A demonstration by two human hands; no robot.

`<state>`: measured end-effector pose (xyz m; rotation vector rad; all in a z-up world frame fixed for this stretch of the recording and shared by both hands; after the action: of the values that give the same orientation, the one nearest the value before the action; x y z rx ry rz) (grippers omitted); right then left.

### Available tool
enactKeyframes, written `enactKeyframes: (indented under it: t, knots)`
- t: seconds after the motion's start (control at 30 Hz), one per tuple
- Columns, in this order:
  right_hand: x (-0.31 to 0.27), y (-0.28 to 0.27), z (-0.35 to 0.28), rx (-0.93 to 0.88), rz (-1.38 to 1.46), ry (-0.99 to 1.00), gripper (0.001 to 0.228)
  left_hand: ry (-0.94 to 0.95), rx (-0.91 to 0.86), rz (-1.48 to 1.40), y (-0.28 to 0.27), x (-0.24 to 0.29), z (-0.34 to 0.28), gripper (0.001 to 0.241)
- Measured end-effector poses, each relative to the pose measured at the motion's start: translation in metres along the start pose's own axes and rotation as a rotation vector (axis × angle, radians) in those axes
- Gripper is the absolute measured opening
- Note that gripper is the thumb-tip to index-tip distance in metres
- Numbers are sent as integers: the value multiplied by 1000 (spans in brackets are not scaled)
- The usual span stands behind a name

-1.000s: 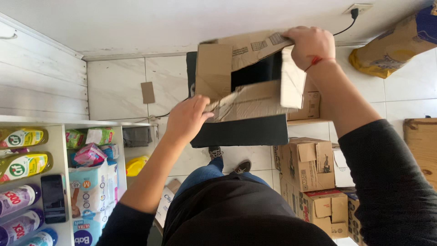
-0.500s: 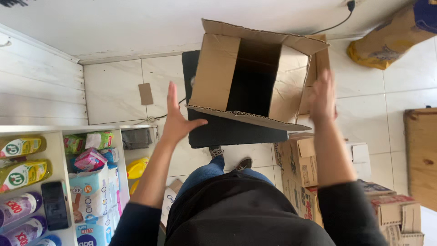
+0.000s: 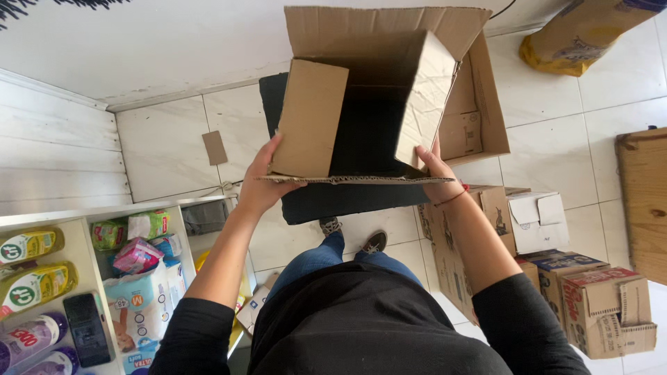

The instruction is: The person folds several cardboard boxes by hand and stacks them on a black surface and on a red stool.

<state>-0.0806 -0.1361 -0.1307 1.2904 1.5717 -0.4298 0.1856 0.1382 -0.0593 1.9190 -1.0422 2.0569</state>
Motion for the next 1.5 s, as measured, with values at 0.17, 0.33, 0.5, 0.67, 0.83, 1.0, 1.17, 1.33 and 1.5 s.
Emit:
enactKeyframes:
  t: [0.17, 0.33, 0.5, 0.67, 0.83, 1.0, 1.17, 1.33, 1.5]
  knots:
    - [-29, 6, -9, 2, -101, 118, 78, 165, -178, 363, -10, -8, -2, 96]
    - [-22, -48, 36, 96, 127, 122, 56, 308, -476, 839, -38, 31, 35, 97]
    - [-81, -17, -21, 102, -159, -97, 69, 960, -320, 811, -21, 56, 80, 88]
    - [-123, 30, -71, 59, -595, -403, 54, 1487, -498, 1088, 40, 91, 85, 55]
    - [-129, 39, -82, -11, -870, -745, 39, 1407, -477, 934, 51, 93, 106, 23]
    - [-118, 26, -86, -134, -1027, -835, 26, 1250, -331, 506, -4, 95, 113, 25]
    - [-88, 2, -78, -38, -794, -636, 106, 473, -28, -27, -62, 66, 68, 81]
    - [-43, -43, -39, -70, -732, -492, 111, -142, -210, 184, -48, 46, 24, 109]
    - [-111, -20, -17, -90, -1099, -888, 89, -37, -161, 183, -44, 52, 9, 132]
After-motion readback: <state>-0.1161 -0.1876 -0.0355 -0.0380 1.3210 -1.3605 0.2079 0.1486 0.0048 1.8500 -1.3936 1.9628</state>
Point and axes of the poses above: each hand's wrist, its own z-axis towards the middle knuckle, its own y-axis out of the palm, x = y × z, the point moved 1 cm from there along z, towards the middle knuckle, and after that the axes turned 15 degrees about x, right-handed, at the moved point
